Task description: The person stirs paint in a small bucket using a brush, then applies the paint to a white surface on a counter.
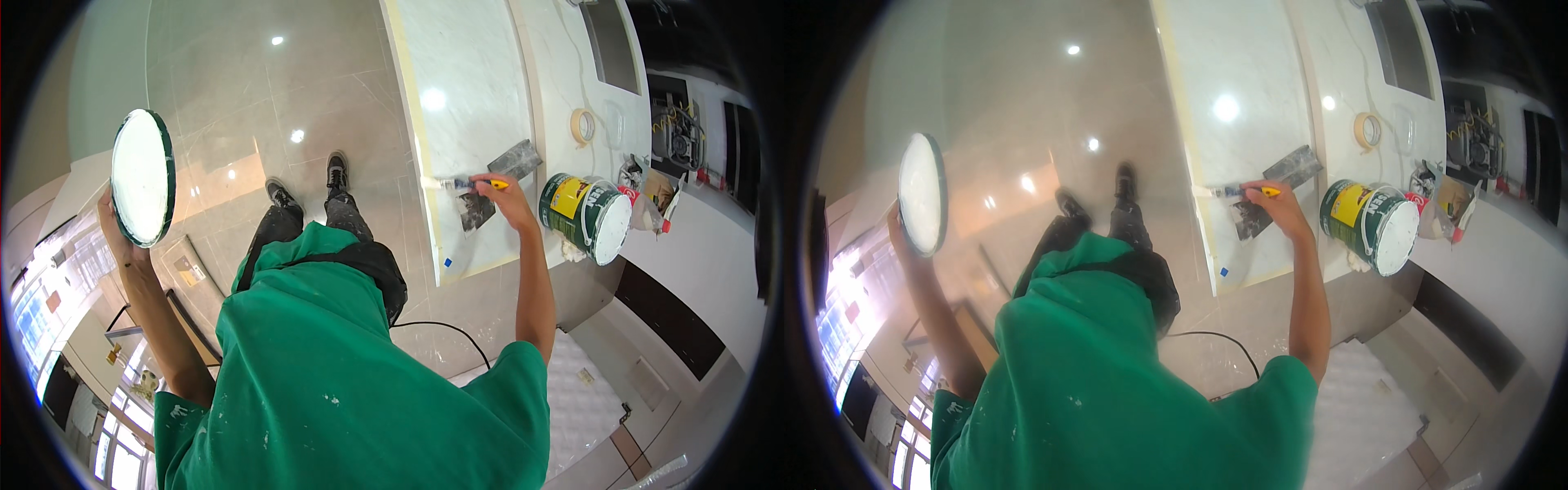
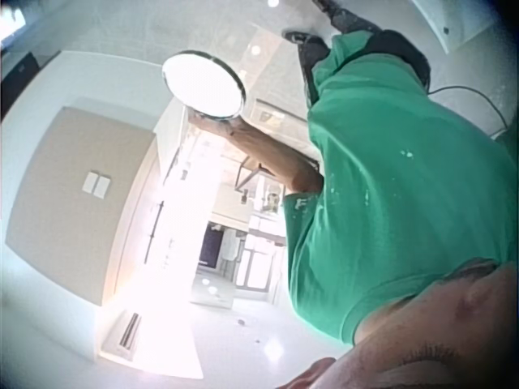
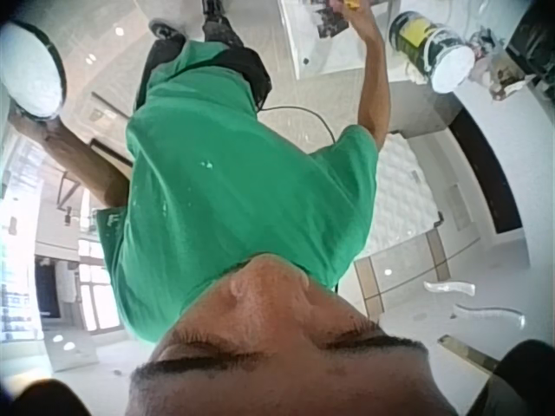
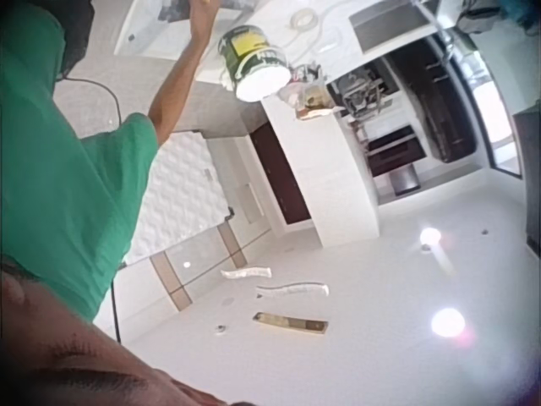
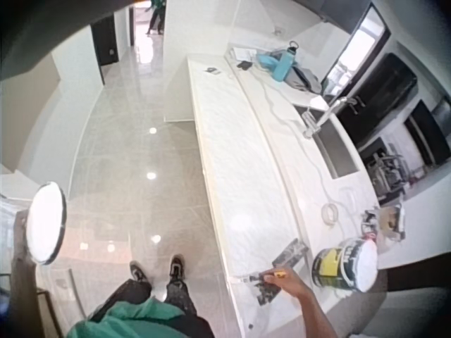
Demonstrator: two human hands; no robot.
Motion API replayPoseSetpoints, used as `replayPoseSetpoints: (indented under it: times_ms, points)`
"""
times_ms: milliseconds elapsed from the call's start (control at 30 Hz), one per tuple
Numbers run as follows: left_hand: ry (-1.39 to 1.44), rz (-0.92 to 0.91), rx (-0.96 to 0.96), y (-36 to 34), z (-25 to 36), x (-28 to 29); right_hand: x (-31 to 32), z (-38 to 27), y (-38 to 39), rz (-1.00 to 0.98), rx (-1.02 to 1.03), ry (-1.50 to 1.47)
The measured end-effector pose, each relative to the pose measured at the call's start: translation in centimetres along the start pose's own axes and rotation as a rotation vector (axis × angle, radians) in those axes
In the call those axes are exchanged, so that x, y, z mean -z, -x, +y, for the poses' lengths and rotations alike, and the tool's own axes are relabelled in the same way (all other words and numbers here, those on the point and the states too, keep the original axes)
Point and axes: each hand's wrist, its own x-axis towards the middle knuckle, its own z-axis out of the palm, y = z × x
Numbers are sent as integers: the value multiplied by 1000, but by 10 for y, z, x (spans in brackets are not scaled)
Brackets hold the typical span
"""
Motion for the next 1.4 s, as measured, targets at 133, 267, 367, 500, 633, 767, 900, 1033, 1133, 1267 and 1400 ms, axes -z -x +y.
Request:
replayPoseSetpoints:
  times_ms: [133,267,367,500,633,767,900,1033,1133,1267,1400]
  points:
    - [-45,39,-22,2,2,-2,7,7,20,-146,-130,23]
    - [-22,30,-7,1,0,2,9,4,13,-119,-123,-7]
    - [13,14,0,-3,-1,9,8,-9,-10,-58,-18,50]
    - [22,-15,-46,-8,-7,18,6,-29,-44,45,48,51]
    - [-4,-69,-81,-10,-12,27,8,-36,-48,68,12,64]
    - [29,-9,-34,-9,-12,29,14,-32,-19,-88,-62,127]
    - [42,-12,-21,-7,-10,26,18,-32,-4,-229,-177,111]
    - [6,6,-23,-6,-9,22,15,-40,-21,-180,-108,154]
    - [29,10,-25,-4,-8,19,16,-49,-43,-140,-74,145]
    - [-12,3,-49,-3,-8,21,20,-60,-72,-97,7,117]
    - [-21,16,-57,-6,-11,26,27,-75,-105,-77,41,116]
